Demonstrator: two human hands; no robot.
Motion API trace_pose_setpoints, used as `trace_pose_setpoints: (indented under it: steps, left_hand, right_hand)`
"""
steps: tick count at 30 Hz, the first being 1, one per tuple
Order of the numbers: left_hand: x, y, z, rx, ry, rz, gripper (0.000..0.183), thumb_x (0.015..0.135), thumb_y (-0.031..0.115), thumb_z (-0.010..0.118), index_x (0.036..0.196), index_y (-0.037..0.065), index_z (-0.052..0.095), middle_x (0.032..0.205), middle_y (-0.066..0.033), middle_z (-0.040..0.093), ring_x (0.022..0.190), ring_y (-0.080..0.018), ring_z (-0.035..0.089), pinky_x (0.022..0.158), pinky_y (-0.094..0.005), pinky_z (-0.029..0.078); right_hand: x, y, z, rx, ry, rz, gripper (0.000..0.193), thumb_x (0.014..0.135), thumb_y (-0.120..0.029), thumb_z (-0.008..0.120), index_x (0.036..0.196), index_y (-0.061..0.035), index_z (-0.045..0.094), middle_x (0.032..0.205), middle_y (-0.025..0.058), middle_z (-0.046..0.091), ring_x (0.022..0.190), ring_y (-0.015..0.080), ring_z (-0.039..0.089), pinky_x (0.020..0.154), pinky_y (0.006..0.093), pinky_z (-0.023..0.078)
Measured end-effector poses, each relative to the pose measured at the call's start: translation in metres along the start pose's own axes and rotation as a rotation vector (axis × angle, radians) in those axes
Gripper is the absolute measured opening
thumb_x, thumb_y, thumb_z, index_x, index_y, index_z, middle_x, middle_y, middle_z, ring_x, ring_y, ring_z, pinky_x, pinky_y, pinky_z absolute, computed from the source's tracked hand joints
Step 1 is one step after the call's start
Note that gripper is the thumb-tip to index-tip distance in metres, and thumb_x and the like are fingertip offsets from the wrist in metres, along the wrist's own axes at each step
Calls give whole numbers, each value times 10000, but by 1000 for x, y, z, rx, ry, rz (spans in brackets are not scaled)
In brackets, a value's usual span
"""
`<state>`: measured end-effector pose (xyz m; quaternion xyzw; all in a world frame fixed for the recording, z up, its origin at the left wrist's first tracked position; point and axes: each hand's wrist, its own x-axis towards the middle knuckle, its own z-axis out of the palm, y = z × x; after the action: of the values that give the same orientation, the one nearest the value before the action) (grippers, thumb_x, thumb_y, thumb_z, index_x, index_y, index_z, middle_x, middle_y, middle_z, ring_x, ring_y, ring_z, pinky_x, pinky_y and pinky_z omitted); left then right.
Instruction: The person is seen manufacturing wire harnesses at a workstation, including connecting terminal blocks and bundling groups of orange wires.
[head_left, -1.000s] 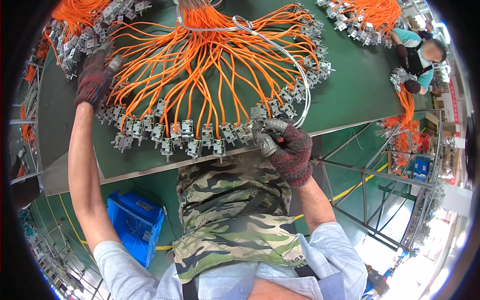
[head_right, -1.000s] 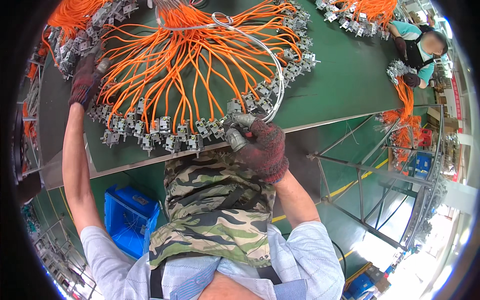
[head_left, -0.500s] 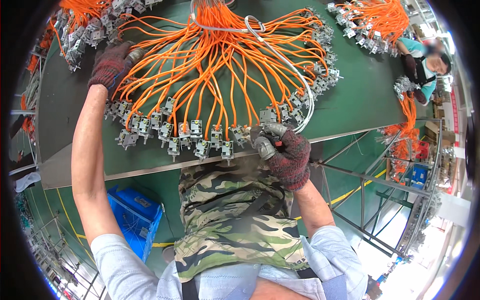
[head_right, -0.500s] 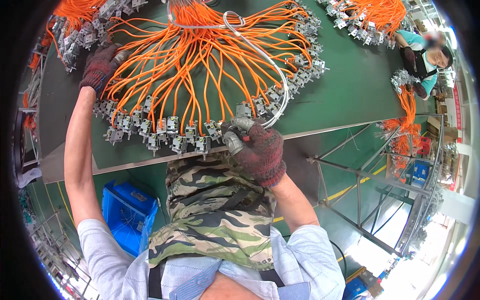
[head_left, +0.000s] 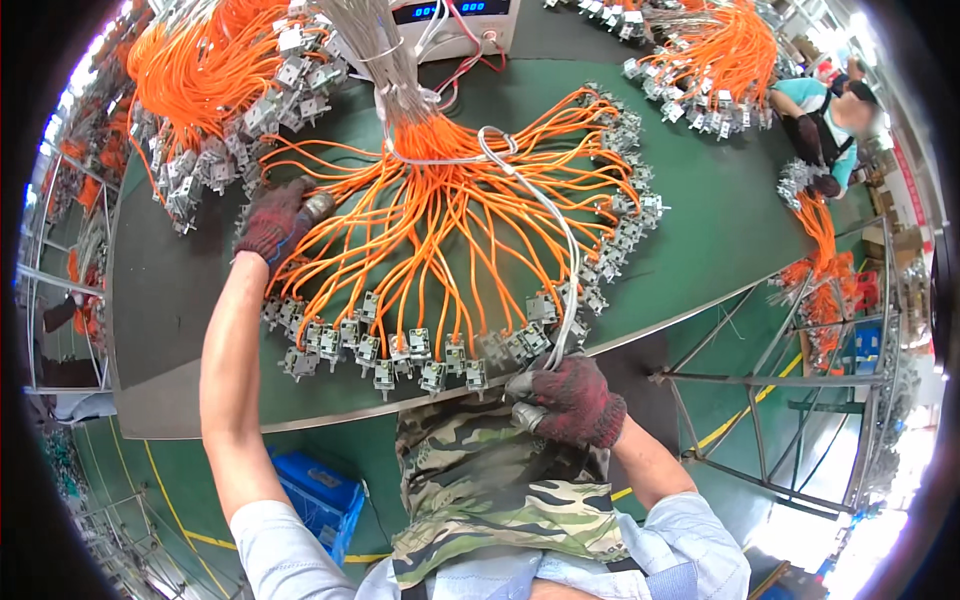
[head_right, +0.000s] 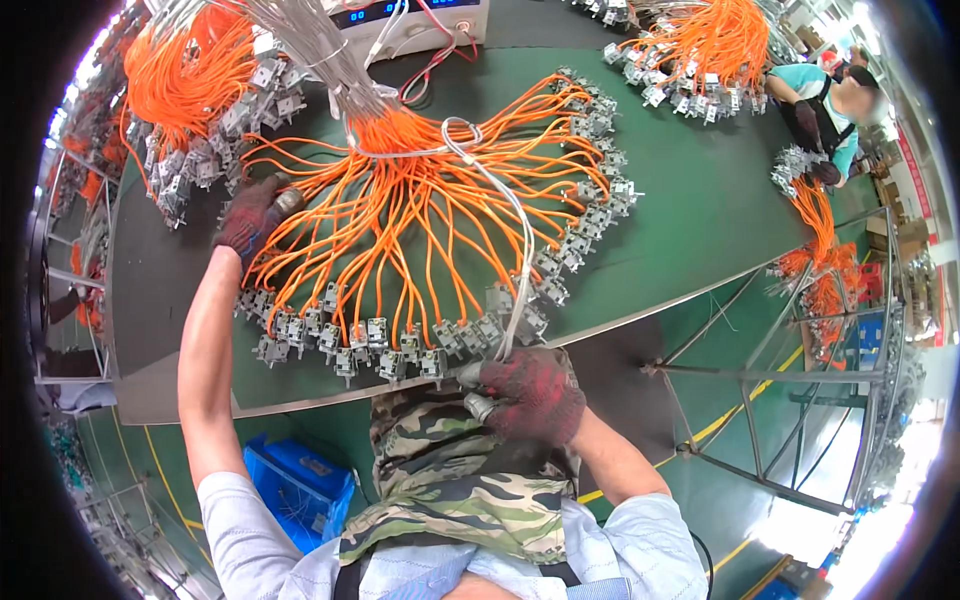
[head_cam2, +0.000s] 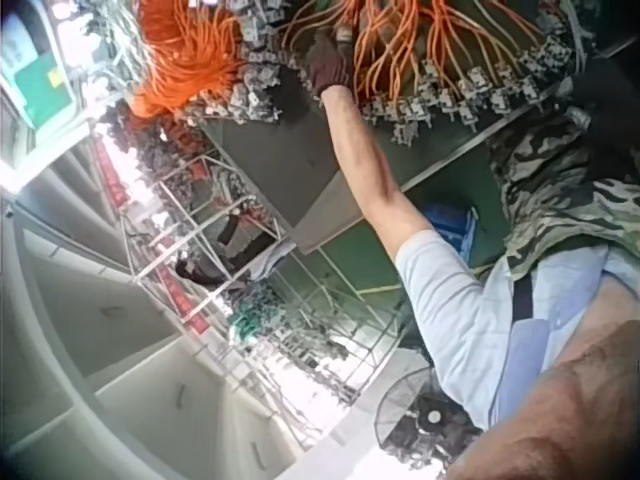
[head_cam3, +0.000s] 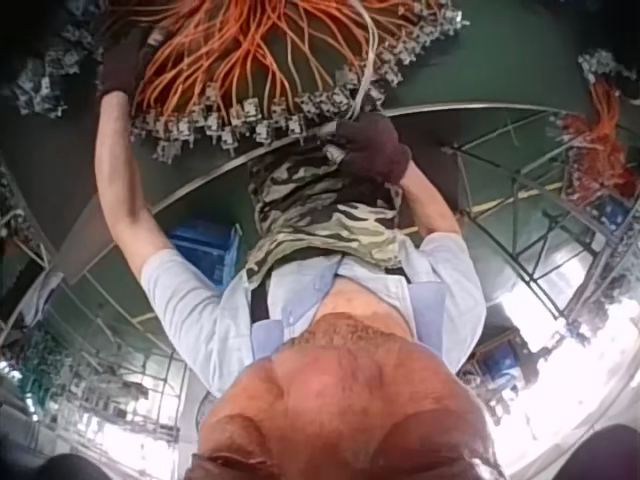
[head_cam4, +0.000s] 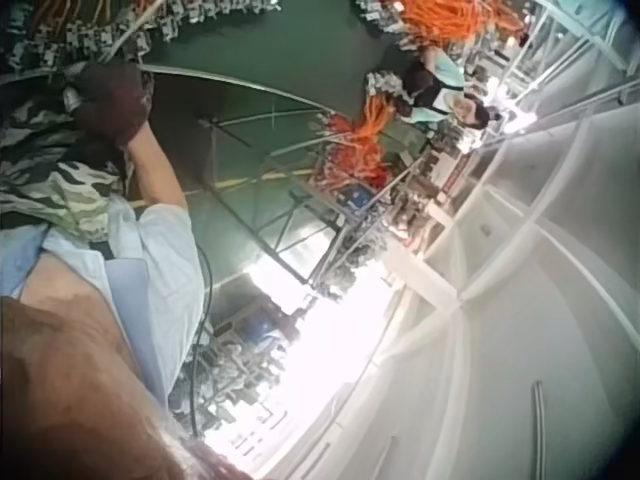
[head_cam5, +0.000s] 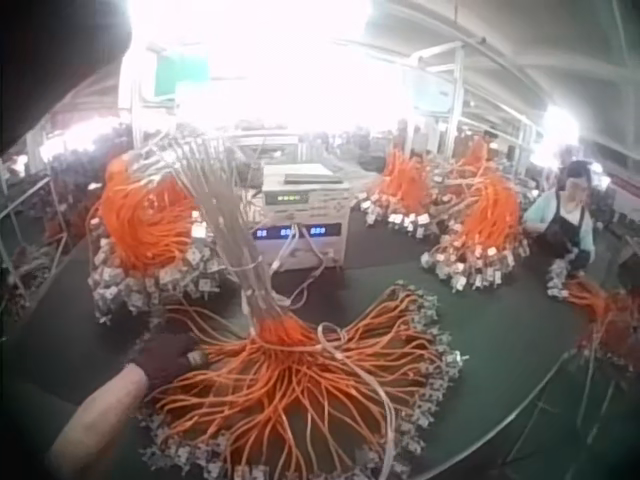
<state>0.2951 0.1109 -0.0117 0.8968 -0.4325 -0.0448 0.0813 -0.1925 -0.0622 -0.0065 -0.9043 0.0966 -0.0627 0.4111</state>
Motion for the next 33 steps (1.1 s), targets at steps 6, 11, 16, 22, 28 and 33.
trace_pose_setpoints:
  steps: [6, 11, 16, 22, 28, 33]
  left_hand:
    - [23, 21, 0, 201, 432, 209, 657, 849, 400, 844, 1417, 156, 622, 1472, -155, 640, 1323, -372, 601, 1129, -511, 477]
    - [49, 38, 6, 346, 268, 317, 770, 928, 621, 687, 1534, 172, 529, 1589, -185, 542, 1524, -398, 439, 1286, -574, 247]
    - [69, 72, -7, 268, -129, 291, 507, 1021, 546, 599, 1311, 138, 678, 1280, -153, 681, 1260, -376, 624, 1074, -550, 473]
    - [71, 79, 1, 191, -151, 164, 503, 1036, 517, 560, 1229, 85, 729, 1194, -214, 732, 1135, -428, 699, 998, -532, 550]
    - [68, 108, 10, 196, -202, 11, 452, 1016, 429, 572, 1159, 53, 777, 1161, -249, 762, 1107, -437, 729, 958, -542, 568]
    - [64, 118, 20, 92, -168, -103, 471, 1013, 428, 569, 1137, 18, 765, 1155, -289, 740, 1124, -483, 700, 992, -553, 541]
  right_hand:
    - [4, 1, 13, -145, -98, 8, 421, 794, -312, 829, 1185, -162, 784, 906, 84, 733, 876, 338, 688, 812, 475, 545]
    - [11, -13, 17, -258, -128, 166, 367, 801, -409, 819, 1039, -141, 744, 853, 119, 736, 806, 360, 727, 697, 515, 566]
    - [15, -25, 12, -287, -75, 233, 399, 744, -396, 847, 1048, -156, 754, 812, 105, 723, 781, 361, 722, 700, 495, 577]
    - [9, -18, 9, -324, -17, 287, 358, 686, -301, 859, 978, -131, 742, 783, 98, 710, 744, 364, 705, 682, 478, 569]
    - [10, -13, -8, -269, 37, 282, 340, 638, -282, 856, 880, -116, 685, 765, 168, 675, 721, 421, 675, 651, 501, 538]
    - [17, 4, -30, -213, 152, 269, 324, 621, -265, 840, 833, -107, 653, 732, 201, 632, 715, 452, 653, 642, 523, 515]
